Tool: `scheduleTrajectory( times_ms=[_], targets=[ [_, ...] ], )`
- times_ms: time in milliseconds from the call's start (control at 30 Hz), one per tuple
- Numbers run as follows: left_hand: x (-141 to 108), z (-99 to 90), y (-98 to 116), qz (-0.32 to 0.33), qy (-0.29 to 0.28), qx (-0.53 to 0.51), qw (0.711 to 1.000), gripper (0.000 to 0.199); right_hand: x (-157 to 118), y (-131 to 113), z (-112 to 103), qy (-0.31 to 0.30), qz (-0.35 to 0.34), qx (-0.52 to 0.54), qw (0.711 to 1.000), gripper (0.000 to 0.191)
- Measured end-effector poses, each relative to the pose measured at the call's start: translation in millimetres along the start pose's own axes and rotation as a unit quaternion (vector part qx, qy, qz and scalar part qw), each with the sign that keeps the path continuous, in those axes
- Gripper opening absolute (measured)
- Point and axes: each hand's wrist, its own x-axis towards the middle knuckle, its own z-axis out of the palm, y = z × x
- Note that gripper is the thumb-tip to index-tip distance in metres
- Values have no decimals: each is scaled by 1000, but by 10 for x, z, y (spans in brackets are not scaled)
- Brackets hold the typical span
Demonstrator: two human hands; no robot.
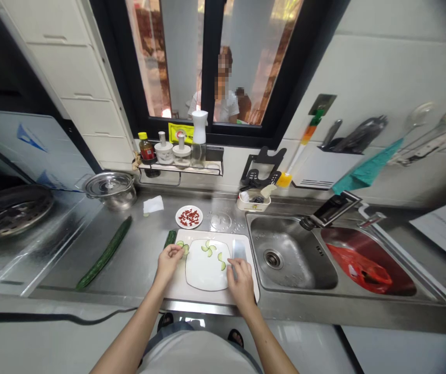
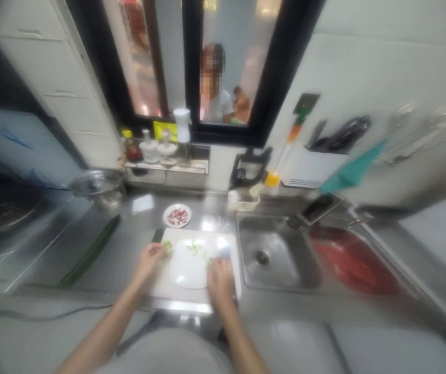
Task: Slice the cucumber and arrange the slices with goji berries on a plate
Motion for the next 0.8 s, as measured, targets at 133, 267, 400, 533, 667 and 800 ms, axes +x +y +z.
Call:
scheduleTrajectory(
  times_ms=[133,267,400,533,667,800],
  targets=[
    [-138,104,457,-5,-35,-81,996,36,259,-208,-26,8,20,74,997,23],
    [-273,169,766,-15,-60,-117,991,34,515,-480,-87,-3,58,180,982,20],
    [-351,196,888,-8,-102,-117,988,31,712,-712,-158,-48,71,242,967,22],
    [-366,221,896,17,-145,-101,984,30,830,-849,-178,-119,60,275,952,21],
    [-360,249,857,25,-151,-97,983,30,857,-866,-131,-141,62,293,944,18],
    [-385,250,773,-70,-126,-125,982,36,859,-806,-105,-138,105,336,926,21]
  ],
)
